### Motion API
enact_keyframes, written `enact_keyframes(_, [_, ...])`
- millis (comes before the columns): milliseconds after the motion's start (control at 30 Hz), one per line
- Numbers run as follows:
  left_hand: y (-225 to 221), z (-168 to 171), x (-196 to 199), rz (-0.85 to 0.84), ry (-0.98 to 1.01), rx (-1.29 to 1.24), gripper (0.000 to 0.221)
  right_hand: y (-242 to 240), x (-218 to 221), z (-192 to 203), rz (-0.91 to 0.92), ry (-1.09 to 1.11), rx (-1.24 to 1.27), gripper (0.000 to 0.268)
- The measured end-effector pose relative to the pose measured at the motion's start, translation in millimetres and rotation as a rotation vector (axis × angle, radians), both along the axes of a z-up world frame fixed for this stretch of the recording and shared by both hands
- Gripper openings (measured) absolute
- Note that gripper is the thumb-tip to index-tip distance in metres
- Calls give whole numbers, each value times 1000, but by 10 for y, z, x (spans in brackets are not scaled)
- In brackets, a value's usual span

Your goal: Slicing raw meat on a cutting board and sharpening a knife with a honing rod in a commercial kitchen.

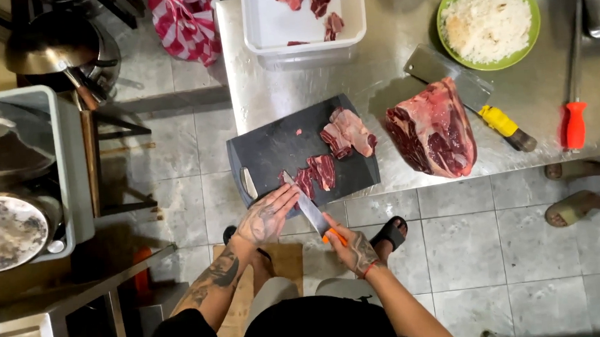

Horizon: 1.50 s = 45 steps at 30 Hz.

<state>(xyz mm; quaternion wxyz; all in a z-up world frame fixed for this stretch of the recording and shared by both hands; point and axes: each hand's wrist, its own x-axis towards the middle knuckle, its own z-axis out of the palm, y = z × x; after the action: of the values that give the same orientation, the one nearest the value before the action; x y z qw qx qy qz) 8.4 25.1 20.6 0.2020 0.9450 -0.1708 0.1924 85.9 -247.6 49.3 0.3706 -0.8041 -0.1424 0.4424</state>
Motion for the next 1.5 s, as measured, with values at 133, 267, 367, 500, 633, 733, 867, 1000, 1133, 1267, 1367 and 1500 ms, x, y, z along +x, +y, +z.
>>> enact_keyframes(133, [26, -72, -47, -45, -16, 16, 53, -71, -129, 73, -7, 28, -8, 48])
enact_keyframes(267, [80, -88, -93, -51, -21, 49, 53, -219, -220, 210, 1, -14, -37, 50])
enact_keyframes(367, [124, -226, -175, -43, -21, 62, 54, -317, -263, 177, 34, -98, -51, 50])
enact_keyframes(500, [149, -225, -246, 55, 150, -20, 48, -297, -235, 241, 56, -100, -107, 54])
enact_keyframes(633, [128, -68, -89, 85, 78, -62, 47, -141, -217, 374, 22, -17, -10, 57])
enact_keyframes(733, [169, -349, -12, 57, 6, 26, 53, -52, -212, 310, -35, 26, -27, 49])
enact_keyframes(867, [203, -318, 43, 3, 2, 33, 43, -51, -127, 216, -59, 48, 35, 47])
enact_keyframes(1000, [221, -486, 49, 0, -28, 53, 40, -128, -3, 52, 98, -127, 36, 50])
enact_keyframes(1133, [227, -316, -32, -22, -1, 28, 42, -2, 113, 318, 161, -259, 96, 51])
enact_keyframes(1267, [222, -219, -95, -17, 9, 20, 50, 35, 141, 332, 207, -317, 106, 50])
enact_keyframes(1367, [228, -186, -111, -16, 13, 12, 51, 94, 183, 237, 196, -300, 124, 50])
enact_keyframes(1500, [222, -196, -157, 4, 29, -22, 56, 244, 202, 243, 219, -287, 112, 51])
